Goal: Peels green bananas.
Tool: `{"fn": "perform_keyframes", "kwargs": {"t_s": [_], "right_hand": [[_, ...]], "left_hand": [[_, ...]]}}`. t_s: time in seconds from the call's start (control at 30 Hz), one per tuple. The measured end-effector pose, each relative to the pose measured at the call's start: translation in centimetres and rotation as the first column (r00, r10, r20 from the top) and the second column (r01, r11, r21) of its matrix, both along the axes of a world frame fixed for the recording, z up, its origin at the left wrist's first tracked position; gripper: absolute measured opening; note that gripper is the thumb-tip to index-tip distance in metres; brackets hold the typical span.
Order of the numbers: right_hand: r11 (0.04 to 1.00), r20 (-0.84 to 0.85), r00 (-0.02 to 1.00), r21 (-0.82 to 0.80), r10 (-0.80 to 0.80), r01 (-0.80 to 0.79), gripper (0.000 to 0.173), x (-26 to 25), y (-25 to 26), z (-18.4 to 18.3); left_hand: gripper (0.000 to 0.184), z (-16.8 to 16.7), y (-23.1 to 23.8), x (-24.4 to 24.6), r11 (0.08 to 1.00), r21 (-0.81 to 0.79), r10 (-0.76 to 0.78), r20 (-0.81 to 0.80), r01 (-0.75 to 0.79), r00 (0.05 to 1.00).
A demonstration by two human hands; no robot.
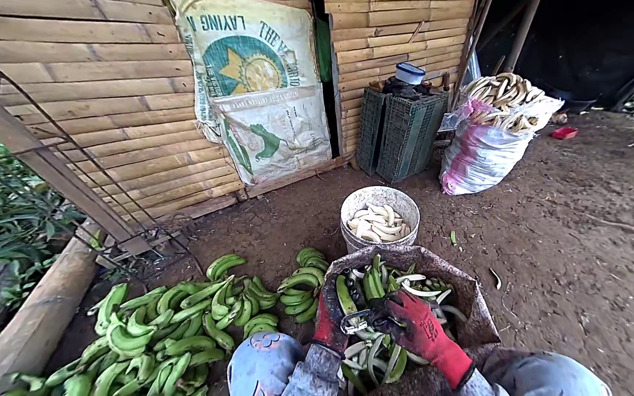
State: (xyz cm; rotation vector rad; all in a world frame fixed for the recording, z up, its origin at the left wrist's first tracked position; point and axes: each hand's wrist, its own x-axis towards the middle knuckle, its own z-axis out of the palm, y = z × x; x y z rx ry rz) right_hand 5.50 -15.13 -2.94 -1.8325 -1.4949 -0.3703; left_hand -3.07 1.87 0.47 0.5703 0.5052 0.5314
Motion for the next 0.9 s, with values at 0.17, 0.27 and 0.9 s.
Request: {"fn": "perform_keyframes", "kwargs": {"t_s": [0.17, 0.27, 0.9], "right_hand": [[0.981, -0.167, 0.97, -0.111, -0.178, 0.161, 0.035, -0.3, 1.1, 1.3], [0.923, -0.397, 0.838, -0.249, -0.374, 0.294, 0.04, 1.0, 1.6, 1.8], [0.894, -0.618, 0.646, -0.319, -0.448, 0.314, 0.052, 2.6, -1.0, 1.7]], "left_hand": [[0.037, -2.0, -0.5, -0.8, 0.603, 0.788, 0.138, -0.261, 0.128, 0.956], [0.041, -1.1, -2.1, -1.9, 0.536, 0.805, 0.09, -0.353, 0.253, 0.931], [0.072, -8.2, -0.1, 6.6, 0.349, 0.47, 0.147, -0.882, 0.811, 0.448]]}}
